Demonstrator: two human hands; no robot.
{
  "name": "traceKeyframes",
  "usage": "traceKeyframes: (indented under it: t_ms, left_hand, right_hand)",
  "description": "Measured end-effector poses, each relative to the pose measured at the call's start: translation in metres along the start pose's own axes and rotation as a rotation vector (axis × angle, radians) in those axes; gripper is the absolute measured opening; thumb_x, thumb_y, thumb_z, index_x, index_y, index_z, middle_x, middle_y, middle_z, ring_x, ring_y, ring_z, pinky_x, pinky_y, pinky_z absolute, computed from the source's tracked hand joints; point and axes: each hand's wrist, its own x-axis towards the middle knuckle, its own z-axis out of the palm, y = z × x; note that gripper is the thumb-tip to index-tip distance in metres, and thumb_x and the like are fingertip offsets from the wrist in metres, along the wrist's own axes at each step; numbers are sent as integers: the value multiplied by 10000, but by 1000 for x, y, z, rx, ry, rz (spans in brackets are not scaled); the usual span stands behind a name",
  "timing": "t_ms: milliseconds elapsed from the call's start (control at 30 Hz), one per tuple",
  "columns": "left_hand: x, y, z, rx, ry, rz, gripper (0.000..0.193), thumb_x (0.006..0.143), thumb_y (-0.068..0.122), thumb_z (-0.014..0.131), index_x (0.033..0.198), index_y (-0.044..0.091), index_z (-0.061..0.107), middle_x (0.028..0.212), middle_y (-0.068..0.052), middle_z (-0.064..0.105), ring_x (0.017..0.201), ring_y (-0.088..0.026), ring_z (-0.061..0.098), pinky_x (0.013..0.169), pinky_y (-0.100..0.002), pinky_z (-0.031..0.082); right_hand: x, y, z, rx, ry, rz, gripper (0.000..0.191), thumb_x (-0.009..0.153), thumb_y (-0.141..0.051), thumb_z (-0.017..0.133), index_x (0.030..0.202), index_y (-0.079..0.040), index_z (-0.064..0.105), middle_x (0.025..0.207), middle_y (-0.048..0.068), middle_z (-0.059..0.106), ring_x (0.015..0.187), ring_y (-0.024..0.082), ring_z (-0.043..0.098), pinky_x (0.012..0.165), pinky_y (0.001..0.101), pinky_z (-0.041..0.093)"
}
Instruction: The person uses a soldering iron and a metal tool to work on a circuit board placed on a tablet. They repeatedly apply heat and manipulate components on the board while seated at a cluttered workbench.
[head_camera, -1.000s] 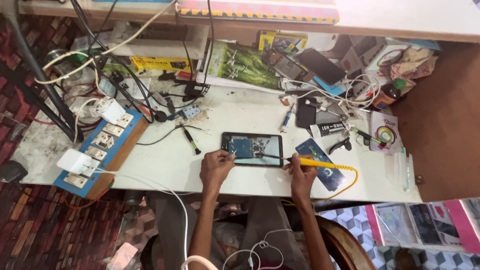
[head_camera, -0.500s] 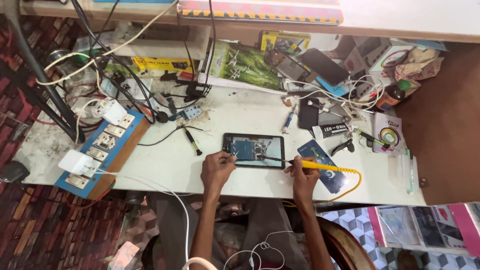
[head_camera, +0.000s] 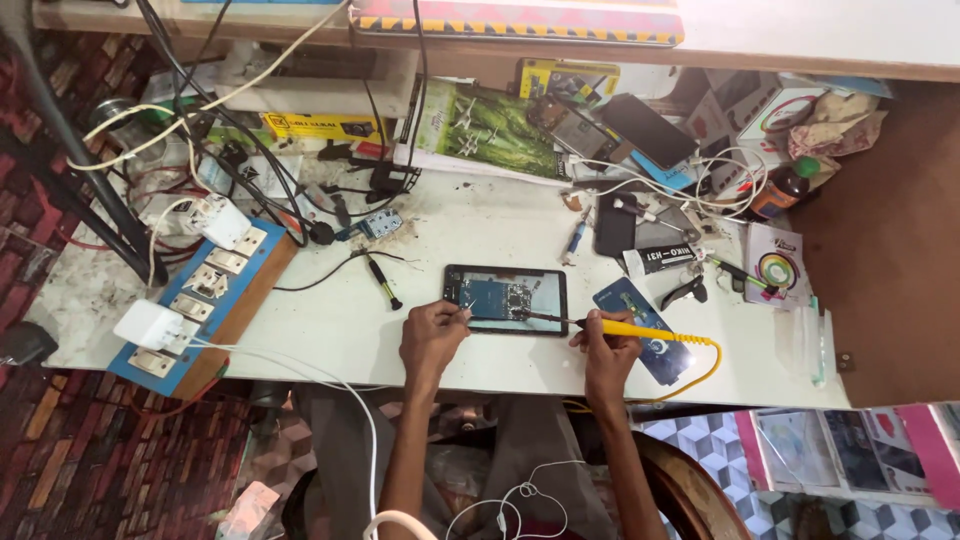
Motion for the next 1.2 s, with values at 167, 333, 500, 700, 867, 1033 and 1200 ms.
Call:
traceKeyframes:
  t_ms: [167,333,500,700,867,1033,1200]
  left_hand:
    - [0,4,-1,-5,-1,-1,210,860,308,730,902,117,805,701,5,777,625,-126,683,646,-298,503]
    - [0,3,0,-48,-13,-27,212,864,297,733,850,103,818,685,-1,770,627,-112,665,654,-290,490]
    - [1,2,1,-98,-9,-33,192,857,277,737,843,104,818,671,3,764,627,-102,659,651,-285,478]
    - [2,-4,2,-108,-24,-12,200,879,277,730,825,102,810,666,9,752,631,-113,638,644,-297,468]
    - [4,-5,1,-103,-12,61,213,879,277,716,793,105,805,667,19,757,633,-99,667,641,-295,488]
    - [6,-4,4,-36,-28,-14,224,893,300,703,815,118,807,691,20,770,629,-138,663,649,-303,493]
    - [10,-2,1,-33,-17,65,218,871,313,713,842,120,809,702,14,781,657,-132,713,659,-301,523]
  right_hand:
    - [0,-1,0,-32,19,12,144,1038,-115,627,934,-32,575,698,37,613,586,93,609,522,224,434]
    - [0,-3,-1,-15,6,7,160,1051,-145,623,949,-27,588,695,20,582,596,87,599,536,221,432]
    - [0,-5,0,-74,9,24,165,1042,-164,611,951,-27,594,695,11,589,595,85,614,540,217,443]
    - [0,-6,0,-27,11,26,178,1043,-162,619,944,-22,569,689,15,575,569,82,571,538,231,479]
    - [0,-5,1,-36,-4,5,185,1059,-150,621,952,0,603,690,25,554,582,84,544,550,249,470]
    - [-1,-4,0,-25,1,23,191,1056,-156,611,946,0,605,689,21,559,571,87,540,555,265,501]
    - [-1,-1,-1,5,-10,47,209,1083,-155,609,963,13,635,654,31,508,572,104,531,588,288,511]
